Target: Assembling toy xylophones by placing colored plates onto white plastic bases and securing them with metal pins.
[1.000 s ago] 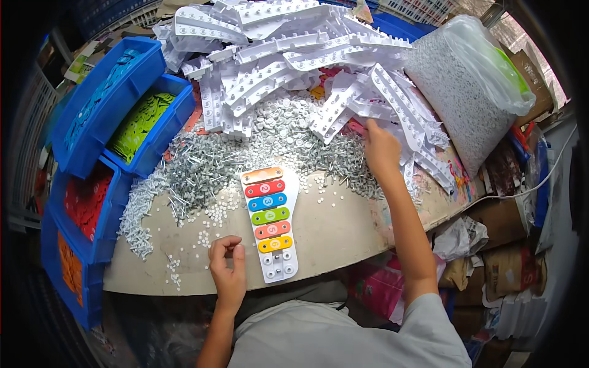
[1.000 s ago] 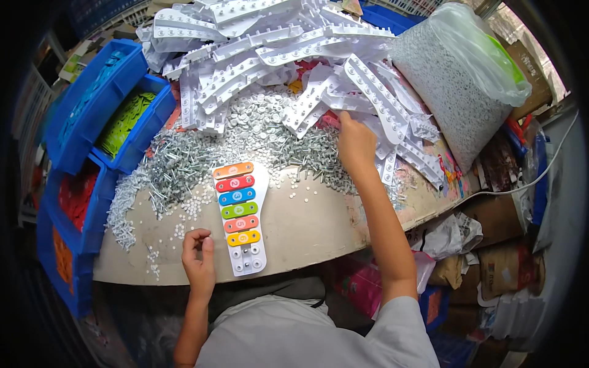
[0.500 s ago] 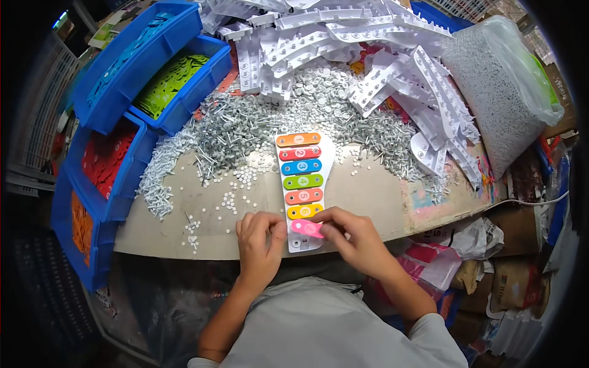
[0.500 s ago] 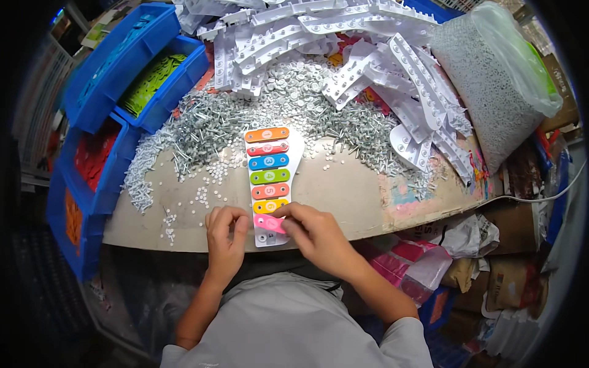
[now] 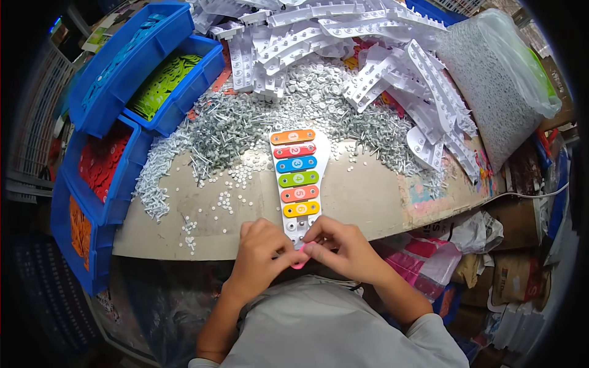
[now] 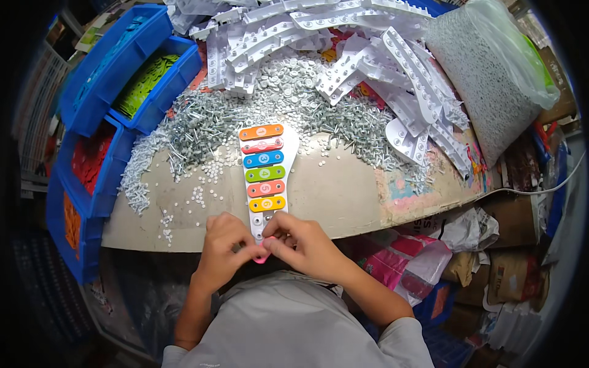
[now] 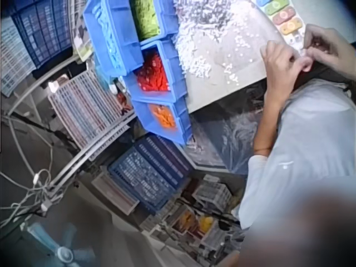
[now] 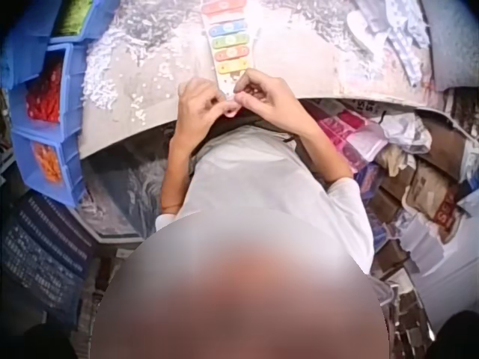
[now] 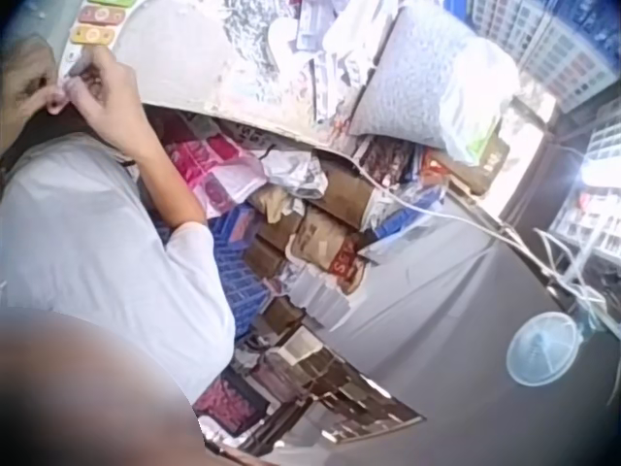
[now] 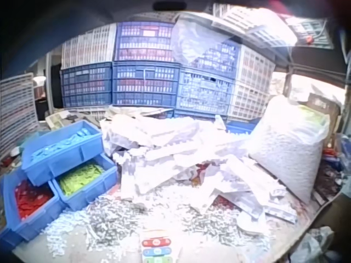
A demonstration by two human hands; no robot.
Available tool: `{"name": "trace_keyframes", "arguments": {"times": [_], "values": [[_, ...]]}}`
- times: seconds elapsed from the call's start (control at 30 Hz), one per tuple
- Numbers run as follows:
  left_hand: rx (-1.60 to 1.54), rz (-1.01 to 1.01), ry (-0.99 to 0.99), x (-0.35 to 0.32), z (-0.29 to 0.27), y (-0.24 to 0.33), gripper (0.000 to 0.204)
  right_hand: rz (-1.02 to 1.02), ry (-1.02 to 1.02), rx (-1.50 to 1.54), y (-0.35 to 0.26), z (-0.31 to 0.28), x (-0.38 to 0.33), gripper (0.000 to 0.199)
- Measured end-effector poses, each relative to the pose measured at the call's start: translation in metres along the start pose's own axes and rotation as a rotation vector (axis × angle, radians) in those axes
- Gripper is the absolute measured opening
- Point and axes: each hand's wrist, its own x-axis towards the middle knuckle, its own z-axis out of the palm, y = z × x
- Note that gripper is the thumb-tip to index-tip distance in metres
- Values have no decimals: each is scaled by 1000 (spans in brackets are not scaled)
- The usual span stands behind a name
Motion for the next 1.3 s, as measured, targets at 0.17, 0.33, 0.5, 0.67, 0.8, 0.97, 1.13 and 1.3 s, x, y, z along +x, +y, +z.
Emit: {"name": "trace_keyframes", "arguments": {"times": [0.17, 0.33, 0.5, 0.67, 0.8, 0.97, 1.13, 1.3], "values": [[113, -216, 290, 8, 12, -9, 25, 43, 272, 62, 8, 5, 12, 13], [163, -207, 278, 8, 36, -25, 31, 25, 342, -33, 15, 9, 21, 15], [168, -222, 260, 12, 40, -26, 35, -102, 363, -270, 25, -1, 23, 18], [86, -241, 230, 7, 41, -19, 29, -123, 352, -298, 34, -3, 22, 23], [-1, -340, 216, 8, 43, -16, 23, -31, 330, -268, 40, -9, 20, 27], [-190, -397, 211, 13, 46, -20, 23, 11, 308, -203, 50, -14, 17, 29], [-375, -371, 371, -4, 59, -36, 18, -152, 802, -336, 38, -76, 6, 21], [-295, -306, 395, -9, 62, -46, 15, 60, 1368, -829, 39, -237, -17, 24]]}}
